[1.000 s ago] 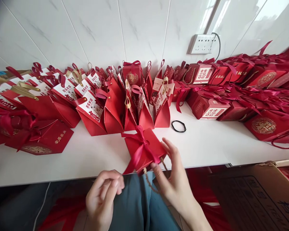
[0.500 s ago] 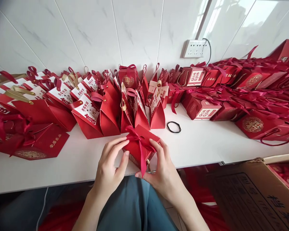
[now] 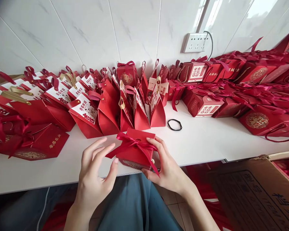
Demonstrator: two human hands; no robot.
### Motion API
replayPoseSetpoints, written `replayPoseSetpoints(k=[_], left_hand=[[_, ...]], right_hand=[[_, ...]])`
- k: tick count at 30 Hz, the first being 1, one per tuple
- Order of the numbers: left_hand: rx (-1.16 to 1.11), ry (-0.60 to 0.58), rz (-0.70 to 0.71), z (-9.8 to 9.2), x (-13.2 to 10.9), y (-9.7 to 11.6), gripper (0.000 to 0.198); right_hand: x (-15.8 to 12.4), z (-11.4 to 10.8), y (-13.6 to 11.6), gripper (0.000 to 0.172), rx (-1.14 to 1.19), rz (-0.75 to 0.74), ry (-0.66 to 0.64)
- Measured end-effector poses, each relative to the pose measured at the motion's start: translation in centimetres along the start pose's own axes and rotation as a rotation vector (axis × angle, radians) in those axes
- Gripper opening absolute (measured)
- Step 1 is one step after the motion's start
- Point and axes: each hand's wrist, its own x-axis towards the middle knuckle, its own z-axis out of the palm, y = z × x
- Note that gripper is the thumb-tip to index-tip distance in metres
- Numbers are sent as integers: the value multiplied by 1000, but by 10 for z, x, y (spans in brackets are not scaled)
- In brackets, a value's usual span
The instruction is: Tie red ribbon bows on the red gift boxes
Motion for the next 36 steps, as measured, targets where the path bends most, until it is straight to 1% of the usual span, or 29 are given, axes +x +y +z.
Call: replayPoseSetpoints(k=[2, 3, 5, 8, 11, 12, 13, 14, 17, 18, 19, 20, 22, 24, 28, 30, 32, 36], left_hand=[[-6, -86, 13, -4, -1, 0, 30], [-6, -104, 23, -5, -1, 0, 28], [-16, -102, 14, -8, -2, -1, 23], [-70, -109, -55, -10, -2, 1, 18], [-150, -88, -131, -11, -1, 8, 14], [-191, -83, -176, -10, 0, 13, 13], [-238, -89, -253, -10, 1, 18, 12], [-292, -105, -364, -9, 2, 25, 14], [-471, -172, -817, -11, 6, 44, 28], [-516, -182, -937, -13, 7, 50, 31], [-553, -188, -1016, -15, 9, 55, 33], [-579, -195, -1061, -18, 11, 58, 34], [-606, -227, -1084, -22, 12, 61, 36], [-609, -283, -1076, -24, 9, 59, 38], [-574, -403, -1078, -22, -6, 48, 39], [-569, -456, -1088, -22, -14, 43, 39], [-577, -479, -1075, -23, -20, 38, 38], [-533, -463, -1040, -28, -21, 27, 39]], right_hand=[[0, -2, 1, 77, 31, -7, -15], [0, -2, 2, 77, 41, -7, -17], [0, -2, 3, 78, 49, -2, -22], [0, -3, 5, 78, 43, -10, -30], [0, -3, 6, 80, 38, -13, -40], [0, -3, 6, 81, 39, -9, -42], [0, -3, 7, 82, 38, -6, -42], [0, -3, 8, 82, 36, -4, -41], [-1, -2, 9, 84, 25, -13, -41], [-1, -2, 10, 84, 24, -18, -43], [-2, -2, 10, 84, 24, -23, -44], [-2, -2, 10, 84, 25, -26, -43], [-3, -2, 11, 84, 22, -27, -37], [-4, -3, 11, 84, 12, -31, -36], [-6, -4, 13, 84, -17, -52, -52], [-8, -4, 13, 85, -41, -62, -40], [-10, -4, 11, 85, -59, -90, -9], [-13, -7, 3, 85, -65, -198, 51]])
